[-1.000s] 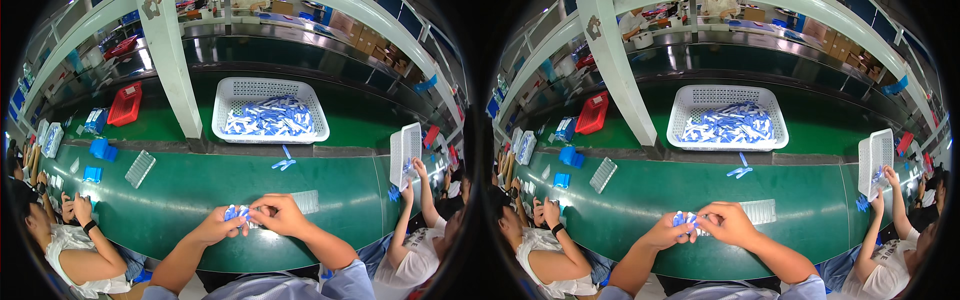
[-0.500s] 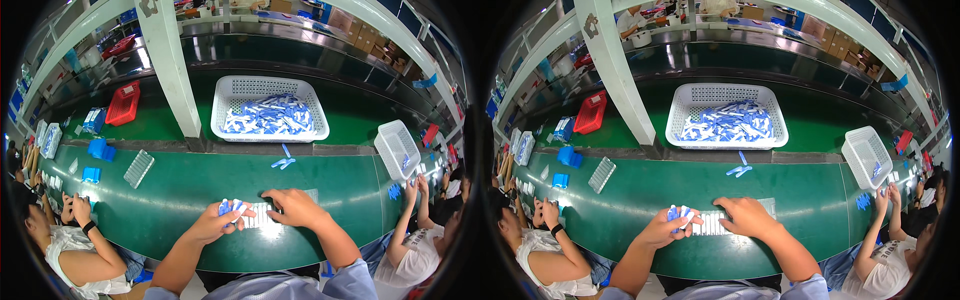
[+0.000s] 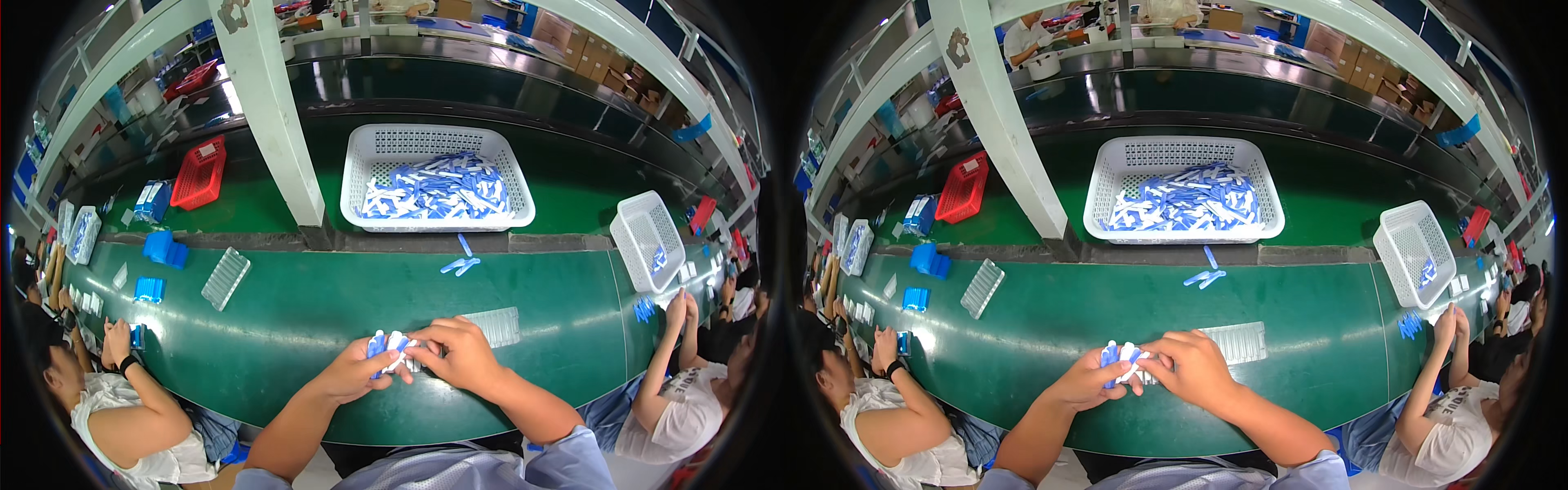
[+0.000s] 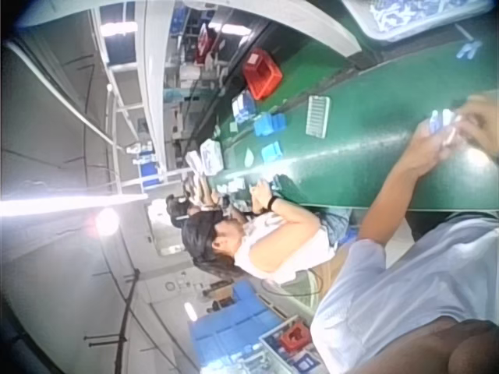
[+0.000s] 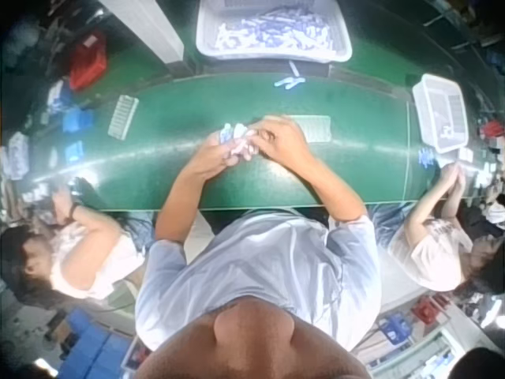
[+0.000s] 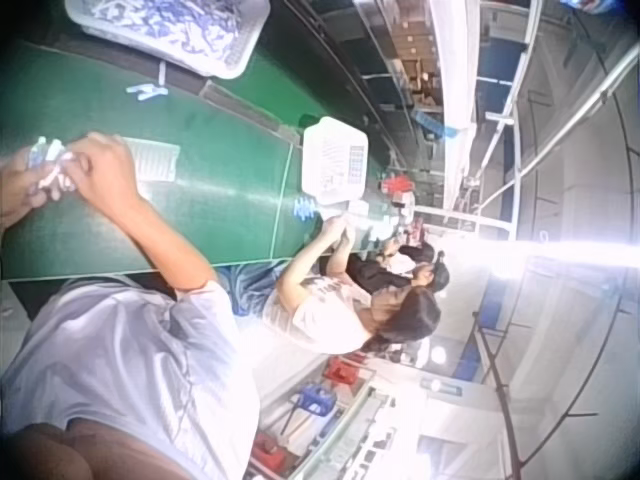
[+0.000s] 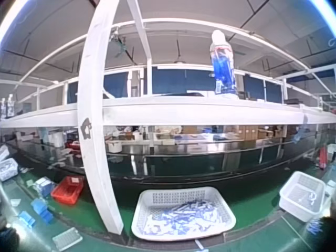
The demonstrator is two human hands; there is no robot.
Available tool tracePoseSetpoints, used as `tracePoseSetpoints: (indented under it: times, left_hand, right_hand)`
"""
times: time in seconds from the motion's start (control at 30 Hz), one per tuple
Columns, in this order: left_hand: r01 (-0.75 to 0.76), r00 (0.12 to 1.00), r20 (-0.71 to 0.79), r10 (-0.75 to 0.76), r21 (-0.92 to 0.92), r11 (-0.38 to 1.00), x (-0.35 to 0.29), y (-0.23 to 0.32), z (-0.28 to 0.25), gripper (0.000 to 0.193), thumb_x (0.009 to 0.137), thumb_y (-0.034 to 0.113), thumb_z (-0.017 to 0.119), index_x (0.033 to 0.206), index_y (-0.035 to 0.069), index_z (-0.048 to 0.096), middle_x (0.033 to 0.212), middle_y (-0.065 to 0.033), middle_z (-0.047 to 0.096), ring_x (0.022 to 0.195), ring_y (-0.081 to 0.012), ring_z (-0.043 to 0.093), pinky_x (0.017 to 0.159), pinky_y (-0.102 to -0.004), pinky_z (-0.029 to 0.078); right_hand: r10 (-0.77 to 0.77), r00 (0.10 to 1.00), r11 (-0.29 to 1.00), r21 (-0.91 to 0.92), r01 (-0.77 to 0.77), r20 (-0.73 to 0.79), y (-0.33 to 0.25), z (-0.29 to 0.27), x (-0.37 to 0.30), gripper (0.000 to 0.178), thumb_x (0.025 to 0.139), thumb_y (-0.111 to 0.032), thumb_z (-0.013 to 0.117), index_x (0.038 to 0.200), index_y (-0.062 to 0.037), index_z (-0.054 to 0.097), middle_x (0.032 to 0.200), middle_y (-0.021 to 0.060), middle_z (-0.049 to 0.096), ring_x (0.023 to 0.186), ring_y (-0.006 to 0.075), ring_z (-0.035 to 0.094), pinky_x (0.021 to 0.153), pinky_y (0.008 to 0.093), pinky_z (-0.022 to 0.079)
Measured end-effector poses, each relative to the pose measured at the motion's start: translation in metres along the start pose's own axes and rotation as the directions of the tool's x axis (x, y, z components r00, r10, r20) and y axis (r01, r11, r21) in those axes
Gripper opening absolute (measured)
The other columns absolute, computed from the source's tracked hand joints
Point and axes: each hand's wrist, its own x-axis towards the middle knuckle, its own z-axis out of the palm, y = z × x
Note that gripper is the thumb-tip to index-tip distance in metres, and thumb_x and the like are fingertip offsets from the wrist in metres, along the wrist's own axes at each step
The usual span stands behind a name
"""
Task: The person packs small plastic components by inserting them one by one into the slots of clear plastic trays by hand.
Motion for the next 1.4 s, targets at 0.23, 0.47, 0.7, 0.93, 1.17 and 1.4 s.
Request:
tracePoseSetpoints:
  times: [0.23, 0.47, 0.7, 0.93, 1.17, 1.4]
  left_hand:
    - [-0.023, 0.993, -0.118, 0.024, 0.012, 1.000, 0.000, 0.004, 0.005, 0.043, 0.106, 0.015, 0.054, 0.145, -0.002, 0.048, 0.106, -0.0109, 0.067, 0.078, -0.0105, 0.061, 0.052, -0.0233, 0.032]
    - [-0.047, 0.994, -0.087, 0.065, 0.194, 0.980, -0.002, 0.003, 0.002, 0.027, 0.106, 0.017, 0.055, 0.125, -0.001, 0.062, 0.093, -0.0063, 0.070, 0.068, -0.0069, 0.056, 0.052, -0.0216, 0.036]
    - [-0.151, 0.956, -0.176, 0.234, 0.387, 0.910, 0.002, 0.003, 0.016, 0.026, 0.105, 0.017, 0.056, 0.119, -0.001, 0.067, 0.084, -0.0026, 0.070, 0.063, -0.0054, 0.053, 0.053, -0.0217, 0.036]
    - [-0.158, 0.955, -0.170, 0.242, 0.399, 0.903, 0.003, 0.002, 0.015, 0.027, 0.105, 0.015, 0.054, 0.122, -0.002, 0.066, 0.087, -0.0052, 0.072, 0.063, -0.0035, 0.051, 0.053, -0.0203, 0.035]
    - [-0.134, 0.947, -0.232, 0.224, 0.351, 0.927, 0.001, 0.004, 0.012, 0.028, 0.104, 0.011, 0.054, 0.125, -0.006, 0.062, 0.114, -0.0120, 0.074, 0.069, -0.0047, 0.056, 0.053, -0.0200, 0.037]
    - [-0.118, 0.943, -0.256, 0.212, 0.337, 0.934, 0.000, 0.006, 0.012, 0.028, 0.104, 0.011, 0.054, 0.125, -0.006, 0.062, 0.116, -0.0133, 0.073, 0.070, -0.0055, 0.057, 0.053, -0.0200, 0.037]
  right_hand:
    - [0.058, 0.980, 0.994, 0.076, -0.074, 0.192, 0.001, -0.011, -0.002, 0.014, 0.087, -0.021, 0.078, 0.092, -0.0096, 0.071, 0.072, 0.0015, 0.060, 0.065, 0.0215, 0.060, 0.063, 0.0356, 0.044]
    - [-0.365, 0.927, 0.894, -0.245, 0.376, 0.092, -0.004, -0.024, 0.006, 0.034, 0.085, -0.008, 0.076, 0.117, -0.0076, 0.068, 0.083, 0.0015, 0.065, 0.070, 0.0184, 0.061, 0.071, 0.0302, 0.047]
    - [0.178, 0.977, 0.933, 0.296, -0.204, 0.113, 0.005, -0.006, -0.010, 0.028, 0.090, -0.015, 0.077, 0.113, -0.0029, 0.067, 0.078, 0.0048, 0.067, 0.065, 0.0127, 0.063, 0.057, 0.0280, 0.049]
    - [0.391, 0.896, 0.810, 0.540, -0.227, -0.209, 0.022, -0.004, -0.008, 0.015, 0.089, -0.014, 0.080, 0.091, 0.0001, 0.075, 0.072, 0.0031, 0.069, 0.065, 0.0038, 0.058, 0.060, 0.0210, 0.045]
    - [-0.374, 0.926, 0.816, -0.453, 0.358, 0.056, 0.024, -0.049, -0.014, 0.009, 0.079, -0.018, 0.080, 0.079, -0.0127, 0.072, 0.069, -0.0031, 0.057, 0.066, 0.0188, 0.056, 0.066, 0.0354, 0.041]
    - [-0.099, 0.957, 0.937, -0.299, 0.182, 0.272, 0.028, -0.056, -0.036, 0.037, 0.081, -0.043, 0.082, 0.105, -0.0150, 0.079, 0.078, -0.0013, 0.057, 0.077, 0.0191, 0.056, 0.076, 0.0345, 0.039]
